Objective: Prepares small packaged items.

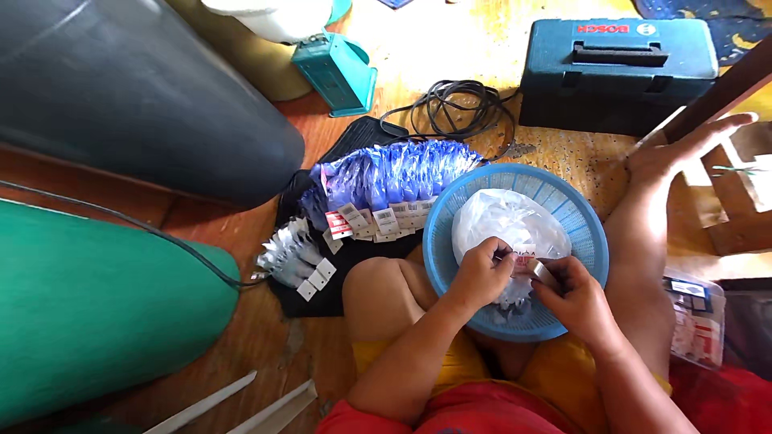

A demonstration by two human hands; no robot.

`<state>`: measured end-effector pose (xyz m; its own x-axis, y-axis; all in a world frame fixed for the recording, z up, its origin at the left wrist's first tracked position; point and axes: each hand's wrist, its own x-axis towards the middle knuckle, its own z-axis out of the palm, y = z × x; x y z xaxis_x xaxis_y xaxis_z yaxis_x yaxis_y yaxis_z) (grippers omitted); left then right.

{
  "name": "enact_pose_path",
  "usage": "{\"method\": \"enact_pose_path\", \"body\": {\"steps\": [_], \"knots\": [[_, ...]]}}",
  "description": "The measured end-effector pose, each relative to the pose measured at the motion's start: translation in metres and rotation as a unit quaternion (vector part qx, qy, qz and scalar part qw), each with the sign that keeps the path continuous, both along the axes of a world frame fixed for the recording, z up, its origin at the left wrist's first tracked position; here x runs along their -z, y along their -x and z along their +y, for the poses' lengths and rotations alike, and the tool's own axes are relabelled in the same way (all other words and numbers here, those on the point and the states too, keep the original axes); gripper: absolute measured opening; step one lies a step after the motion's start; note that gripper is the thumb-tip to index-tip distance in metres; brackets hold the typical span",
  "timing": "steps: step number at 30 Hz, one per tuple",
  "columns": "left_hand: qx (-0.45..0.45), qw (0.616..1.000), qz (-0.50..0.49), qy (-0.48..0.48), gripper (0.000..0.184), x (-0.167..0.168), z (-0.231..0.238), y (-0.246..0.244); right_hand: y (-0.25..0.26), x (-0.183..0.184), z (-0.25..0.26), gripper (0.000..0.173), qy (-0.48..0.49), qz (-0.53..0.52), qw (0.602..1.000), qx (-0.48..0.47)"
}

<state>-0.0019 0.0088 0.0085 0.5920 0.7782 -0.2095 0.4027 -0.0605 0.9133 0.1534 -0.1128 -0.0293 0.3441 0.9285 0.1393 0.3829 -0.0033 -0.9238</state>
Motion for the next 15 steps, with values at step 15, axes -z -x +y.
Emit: {"method": "enact_pose_path", "body": {"steps": [15], "knots": [[-0.068, 0.963, -0.219, -0.143, 0.012, -0.036, -0.001, 0.061, -0.007, -0.013, -0.011, 0.027, 0.018, 0.390, 0.919, -0.063]]}}
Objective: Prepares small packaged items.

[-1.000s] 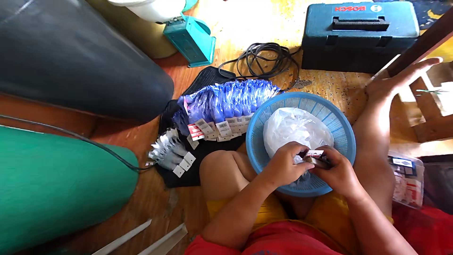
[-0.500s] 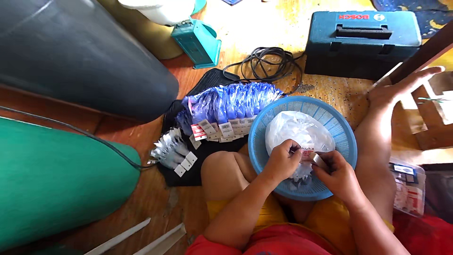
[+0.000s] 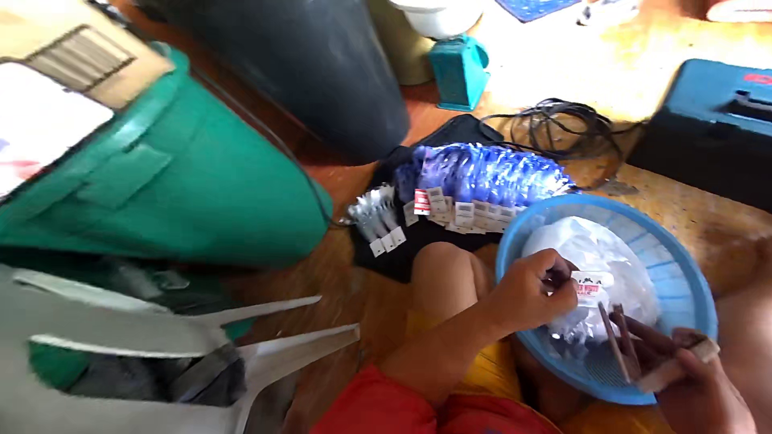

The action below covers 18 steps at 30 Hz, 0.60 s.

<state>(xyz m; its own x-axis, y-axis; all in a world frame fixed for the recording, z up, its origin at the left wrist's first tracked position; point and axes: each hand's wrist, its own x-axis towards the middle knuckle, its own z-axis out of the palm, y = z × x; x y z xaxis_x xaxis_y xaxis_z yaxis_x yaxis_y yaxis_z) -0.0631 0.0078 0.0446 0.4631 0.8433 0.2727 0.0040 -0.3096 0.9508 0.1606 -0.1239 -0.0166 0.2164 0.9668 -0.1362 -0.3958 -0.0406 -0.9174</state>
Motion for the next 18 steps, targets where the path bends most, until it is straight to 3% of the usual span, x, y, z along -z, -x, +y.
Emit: {"method": "enact_pose_path", "body": {"steps": [2, 4, 6, 8, 12, 14, 16, 18], "knots": [[-0.028, 0.998, -0.037, -0.042, 0.008, -0.024, -0.001, 0.027, -0.001, -0.008, 0.000, 0.019, 0.038, 0.046, 0.998, 0.014], [-0.044, 0.993, -0.041, -0.101, 0.008, -0.052, -0.006, 0.066, -0.011, 0.000, -0.001, 0.027, 0.050, 0.062, 0.997, 0.003], [-0.072, 0.983, -0.010, -0.168, 0.018, -0.079, -0.015, 0.108, -0.025, 0.016, 0.001, 0.026, 0.048, 0.095, 0.993, -0.049], [-0.136, 0.962, 0.026, -0.233, 0.029, -0.102, -0.026, 0.143, -0.026, 0.014, 0.006, 0.033, 0.066, 0.127, 0.988, -0.060], [-0.267, 0.903, 0.116, -0.317, 0.024, -0.121, -0.014, 0.198, -0.007, -0.009, 0.017, 0.054, 0.128, 0.154, 0.980, 0.002], [-0.326, 0.891, 0.171, -0.265, 0.024, -0.112, 0.013, 0.218, -0.018, 0.008, 0.018, 0.053, 0.116, 0.163, 0.979, -0.029], [-0.393, 0.872, 0.257, -0.141, 0.022, -0.095, 0.049, 0.235, -0.025, 0.020, 0.019, 0.045, 0.102, 0.161, 0.980, -0.054], [-0.437, 0.844, 0.308, -0.036, 0.023, -0.069, 0.087, 0.257, -0.023, 0.021, 0.020, 0.049, 0.119, 0.160, 0.979, -0.053]]}}
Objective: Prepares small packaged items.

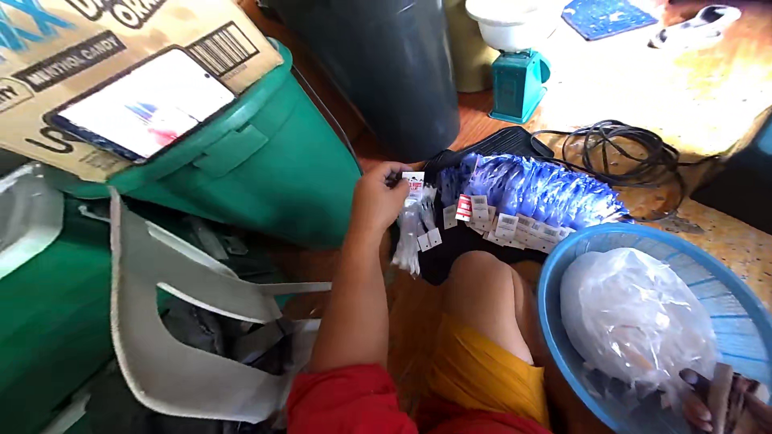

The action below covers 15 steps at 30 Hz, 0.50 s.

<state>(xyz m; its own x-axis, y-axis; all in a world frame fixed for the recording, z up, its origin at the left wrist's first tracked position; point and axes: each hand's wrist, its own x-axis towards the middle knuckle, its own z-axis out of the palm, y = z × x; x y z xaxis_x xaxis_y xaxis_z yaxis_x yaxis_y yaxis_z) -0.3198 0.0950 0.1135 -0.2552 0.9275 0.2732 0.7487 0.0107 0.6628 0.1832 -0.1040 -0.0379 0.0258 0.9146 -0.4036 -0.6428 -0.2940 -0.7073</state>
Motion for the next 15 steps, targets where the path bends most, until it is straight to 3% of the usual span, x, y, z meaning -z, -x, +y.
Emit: {"method": "enact_pose_path", "body": {"steps": [2, 4, 8, 15], "knots": [[-0.065, 0.998, -0.001, 0.018, 0.024, 0.026, 0.028, 0.023, 0.002, 0.002, 0.000, 0.054, 0.028, 0.008, 0.999, 0.012], [-0.116, 0.993, -0.023, -0.025, 0.027, 0.043, 0.043, 0.037, 0.000, 0.008, 0.000, 0.056, 0.044, 0.010, 0.999, 0.030], [-0.151, 0.984, -0.047, -0.079, 0.029, 0.075, 0.061, 0.047, -0.015, 0.034, -0.005, 0.048, 0.015, 0.035, 0.999, 0.019], [-0.108, 0.989, 0.000, 0.103, 0.029, 0.206, 0.064, 0.024, 0.004, 0.011, 0.005, 0.054, 0.096, -0.011, 0.994, 0.045]]}}
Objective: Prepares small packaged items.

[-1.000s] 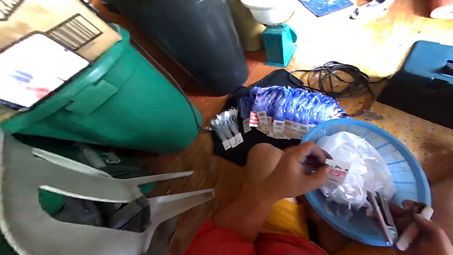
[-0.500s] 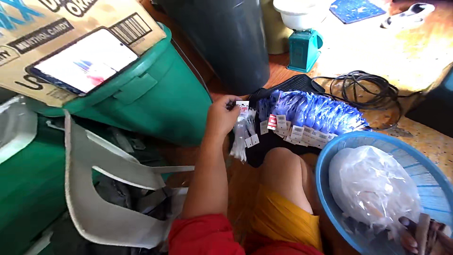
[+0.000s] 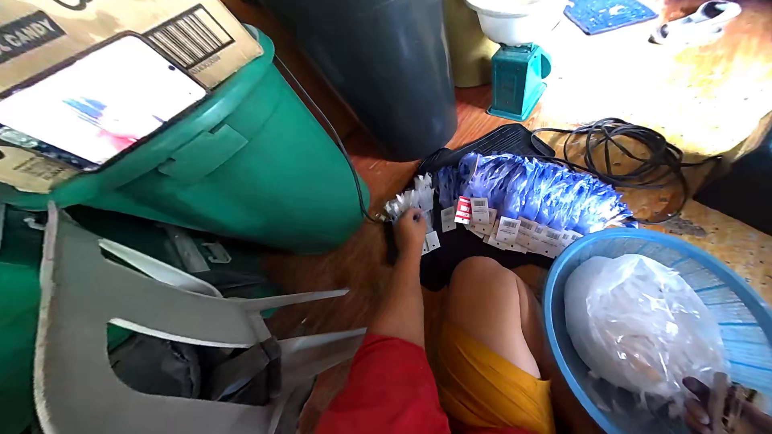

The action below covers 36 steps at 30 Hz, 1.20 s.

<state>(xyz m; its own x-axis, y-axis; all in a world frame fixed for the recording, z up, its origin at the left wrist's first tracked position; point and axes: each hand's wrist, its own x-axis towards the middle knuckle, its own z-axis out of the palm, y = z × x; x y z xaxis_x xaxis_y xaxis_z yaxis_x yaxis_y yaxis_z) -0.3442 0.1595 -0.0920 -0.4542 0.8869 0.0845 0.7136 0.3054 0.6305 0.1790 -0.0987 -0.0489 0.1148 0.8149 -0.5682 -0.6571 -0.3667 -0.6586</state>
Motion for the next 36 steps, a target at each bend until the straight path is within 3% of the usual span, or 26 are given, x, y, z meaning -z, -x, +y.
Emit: {"method": "enact_pose_path", "body": {"steps": [5, 10, 15, 19, 22, 26, 30, 33, 36], "knots": [[0.030, 0.998, 0.024, 0.042, 0.024, 0.051, -0.018, -0.007, -0.007, 0.006, -0.003, 0.041, -0.021, 0.013, 0.999, -0.020], [0.079, 0.987, 0.077, 0.120, 0.026, 0.064, -0.026, -0.006, 0.008, -0.007, 0.007, 0.048, 0.024, -0.031, 0.999, -0.010], [0.141, 0.954, 0.130, 0.231, 0.042, 0.050, -0.015, -0.014, 0.002, 0.003, 0.004, 0.044, 0.021, -0.027, 0.999, -0.015], [0.097, 0.955, 0.170, 0.221, 0.055, 0.036, 0.000, -0.033, -0.006, 0.016, 0.001, 0.035, 0.010, -0.019, 1.000, -0.020], [0.046, 0.982, 0.089, 0.158, 0.054, 0.031, 0.011, -0.045, -0.004, 0.014, 0.002, 0.036, 0.015, -0.035, 0.999, -0.029], [0.055, 0.993, -0.055, 0.088, 0.070, 0.030, 0.027, -0.060, -0.011, 0.021, -0.001, 0.031, -0.015, -0.016, 0.999, -0.040], [0.127, 0.988, 0.010, 0.084, 0.045, 0.026, 0.037, -0.078, -0.010, 0.023, 0.000, 0.028, -0.017, -0.014, 0.999, -0.039], [0.219, 0.965, 0.095, 0.110, 0.041, 0.025, 0.039, -0.088, -0.001, 0.010, 0.004, 0.028, 0.009, -0.025, 0.999, -0.035], [0.283, 0.931, 0.118, 0.197, 0.044, 0.025, 0.044, -0.093, -0.004, 0.016, 0.003, 0.029, -0.002, -0.018, 0.999, -0.037]]}}
